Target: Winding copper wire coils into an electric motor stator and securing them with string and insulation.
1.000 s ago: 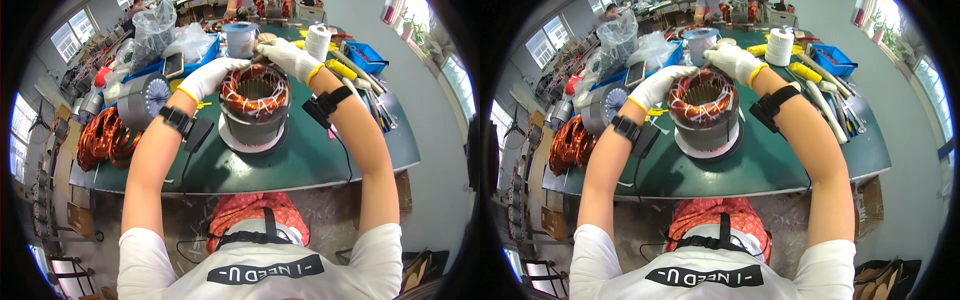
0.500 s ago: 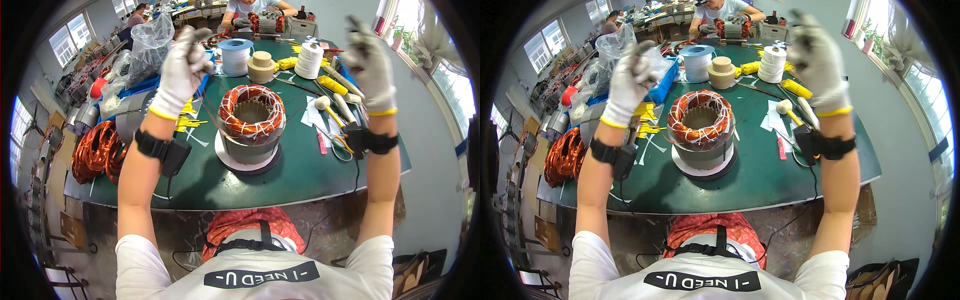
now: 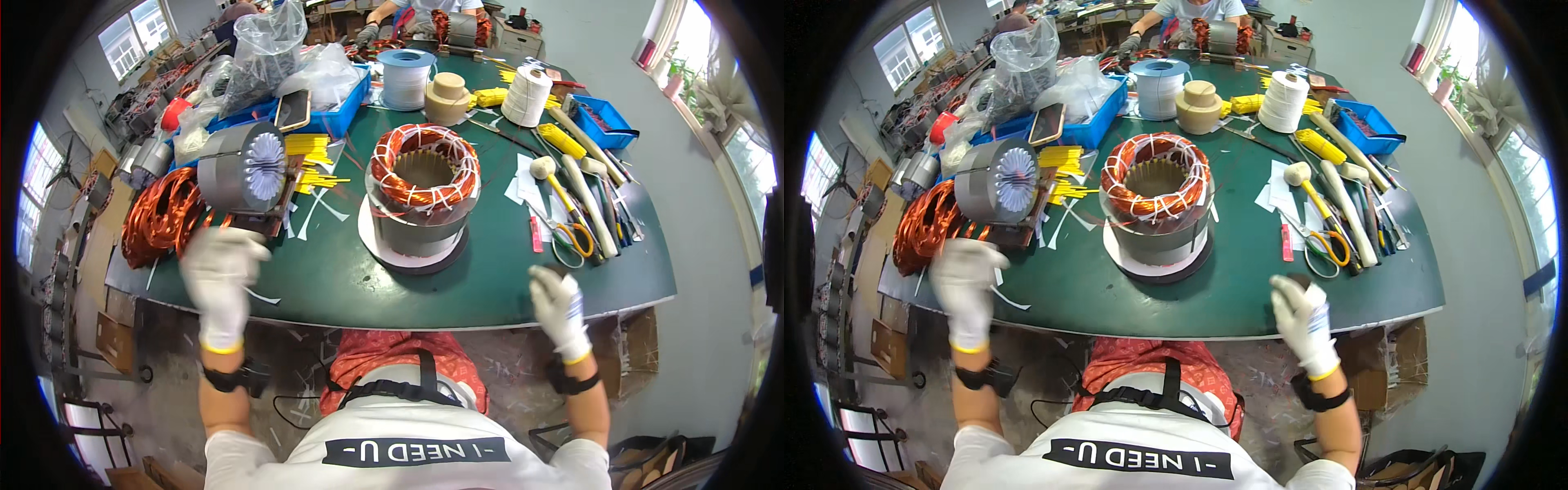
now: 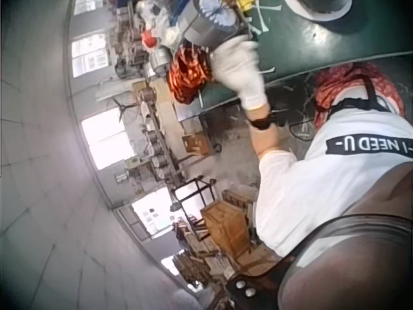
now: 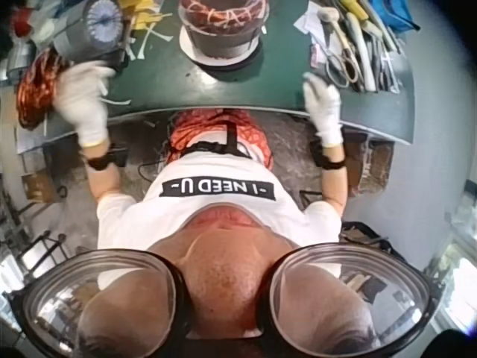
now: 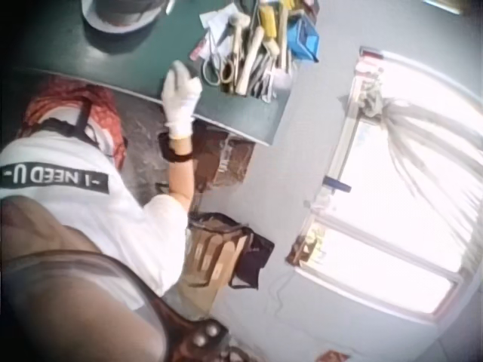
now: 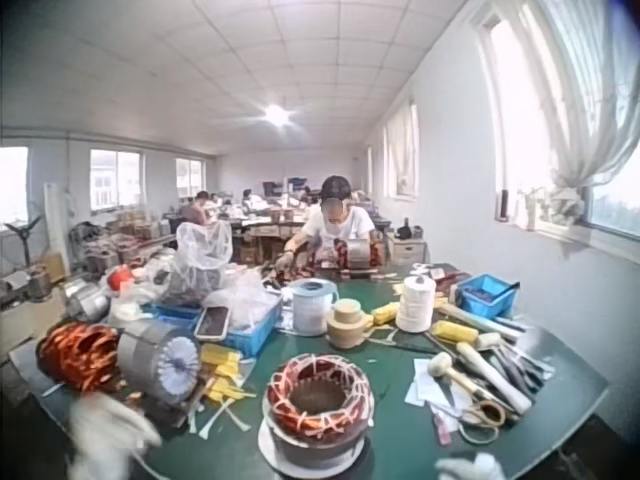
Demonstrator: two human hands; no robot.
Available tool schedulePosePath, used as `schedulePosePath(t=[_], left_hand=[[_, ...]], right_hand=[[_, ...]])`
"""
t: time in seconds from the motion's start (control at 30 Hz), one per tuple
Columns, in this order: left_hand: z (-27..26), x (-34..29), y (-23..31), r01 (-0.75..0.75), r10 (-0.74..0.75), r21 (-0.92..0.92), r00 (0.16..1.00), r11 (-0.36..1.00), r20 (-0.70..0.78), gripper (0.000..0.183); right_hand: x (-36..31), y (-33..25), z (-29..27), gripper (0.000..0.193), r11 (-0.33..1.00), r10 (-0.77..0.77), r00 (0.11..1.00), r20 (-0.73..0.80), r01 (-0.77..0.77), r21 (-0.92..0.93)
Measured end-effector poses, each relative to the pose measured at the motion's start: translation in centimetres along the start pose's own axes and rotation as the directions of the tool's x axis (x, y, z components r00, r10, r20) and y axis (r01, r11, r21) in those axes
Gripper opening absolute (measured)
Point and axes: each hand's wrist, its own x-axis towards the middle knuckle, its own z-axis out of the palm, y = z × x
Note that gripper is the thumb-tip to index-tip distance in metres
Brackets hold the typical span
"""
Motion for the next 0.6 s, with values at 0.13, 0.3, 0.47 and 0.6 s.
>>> schedulePosePath(t=[0.13, 0.3, 0.47, 0.6], left_hand=[[2.9, -5.0, -9.3, -0.493, 0.247, 0.648, 0.865, 0.58, 0.437, 0.039], [2.5, -6.0, -11.7, -0.474, 0.184, 0.761, 0.879, 0.443, 0.441, 0.058], [2.6, -4.6, -10.9, -0.619, 0.063, 0.695, 0.761, 0.364, 0.645, 0.06], [2.7, -1.1, -10.3, -0.766, -0.015, 0.452, 0.502, 0.456, 0.865, 0.064]], right_hand=[[-2.8, 2.2, 6.1, 0.015, 0.988, -0.079, 0.975, -0.207, 0.048, -0.149], [-3.4, 2.5, 5.8, 0.019, 0.985, -0.035, 0.984, -0.175, 0.004, -0.175], [-2.0, 2.7, 5.3, 0.026, 0.968, -0.048, 0.998, -0.029, 0.04, -0.248], [-0.3, 3.3, 4.3, 0.034, 0.955, -0.209, 0.958, 0.196, 0.243, -0.17]])
